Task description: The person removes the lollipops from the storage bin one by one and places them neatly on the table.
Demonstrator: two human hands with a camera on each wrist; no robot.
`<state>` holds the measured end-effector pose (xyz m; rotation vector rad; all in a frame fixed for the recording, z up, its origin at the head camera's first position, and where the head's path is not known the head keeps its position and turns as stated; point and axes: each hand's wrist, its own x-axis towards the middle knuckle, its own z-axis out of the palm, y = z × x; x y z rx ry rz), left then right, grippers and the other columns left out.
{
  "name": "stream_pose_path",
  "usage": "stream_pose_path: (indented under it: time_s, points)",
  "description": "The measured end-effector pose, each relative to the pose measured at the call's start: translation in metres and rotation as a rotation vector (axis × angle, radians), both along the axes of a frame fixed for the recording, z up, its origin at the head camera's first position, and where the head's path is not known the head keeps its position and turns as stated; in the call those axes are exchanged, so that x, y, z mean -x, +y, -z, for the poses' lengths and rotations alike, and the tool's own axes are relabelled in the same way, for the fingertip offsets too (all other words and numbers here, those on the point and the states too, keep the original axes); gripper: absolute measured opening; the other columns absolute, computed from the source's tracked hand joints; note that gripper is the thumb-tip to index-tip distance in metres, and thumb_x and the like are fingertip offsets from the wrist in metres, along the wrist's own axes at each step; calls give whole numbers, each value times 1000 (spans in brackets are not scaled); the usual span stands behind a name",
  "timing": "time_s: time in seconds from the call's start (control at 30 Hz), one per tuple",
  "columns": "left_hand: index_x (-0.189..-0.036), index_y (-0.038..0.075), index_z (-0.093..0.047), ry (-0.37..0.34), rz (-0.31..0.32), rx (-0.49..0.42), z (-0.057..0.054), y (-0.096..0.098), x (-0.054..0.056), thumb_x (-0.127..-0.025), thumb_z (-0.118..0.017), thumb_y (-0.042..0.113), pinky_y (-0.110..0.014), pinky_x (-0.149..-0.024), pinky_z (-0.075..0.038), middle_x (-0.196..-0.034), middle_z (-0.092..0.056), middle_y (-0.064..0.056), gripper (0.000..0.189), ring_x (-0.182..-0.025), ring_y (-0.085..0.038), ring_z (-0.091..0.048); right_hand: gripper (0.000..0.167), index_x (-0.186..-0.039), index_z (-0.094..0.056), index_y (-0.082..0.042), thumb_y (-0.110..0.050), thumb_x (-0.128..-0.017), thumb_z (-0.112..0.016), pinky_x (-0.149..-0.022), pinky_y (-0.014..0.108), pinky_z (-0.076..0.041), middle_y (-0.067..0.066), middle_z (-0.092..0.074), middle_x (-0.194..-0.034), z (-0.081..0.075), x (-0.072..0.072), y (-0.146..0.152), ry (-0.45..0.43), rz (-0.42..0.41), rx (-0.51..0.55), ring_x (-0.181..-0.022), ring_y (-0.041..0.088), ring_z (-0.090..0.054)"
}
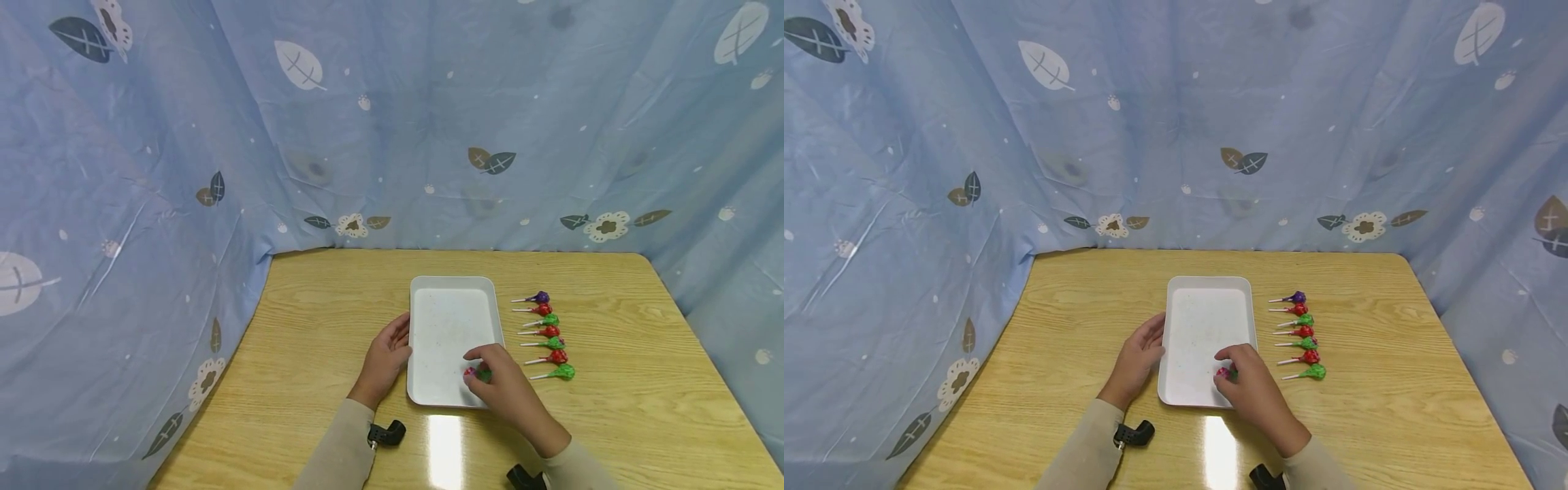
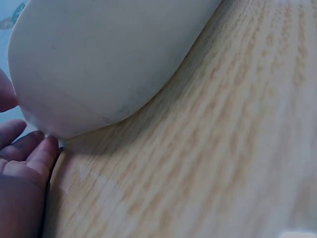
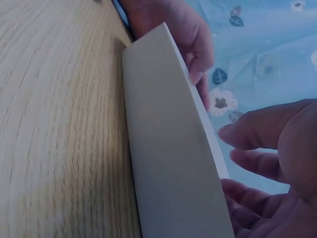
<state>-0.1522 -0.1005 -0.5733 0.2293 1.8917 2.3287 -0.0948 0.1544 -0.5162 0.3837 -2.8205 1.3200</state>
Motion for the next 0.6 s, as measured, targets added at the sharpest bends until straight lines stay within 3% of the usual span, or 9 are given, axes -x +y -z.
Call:
stream_pose_path:
  time_s: [0.6]
  points:
    - [-164,-7,-37,7,4,-4,0,-1,-1,-95,-51,-14,-33,-117,-45,-165,-44,-25,71,-151,-35,-46,25,-108,-76,-6,9,-89,-82,-77,31,-56,3,-64,-105,6,8,-18,-13,-55,-16,-92,18,-59]
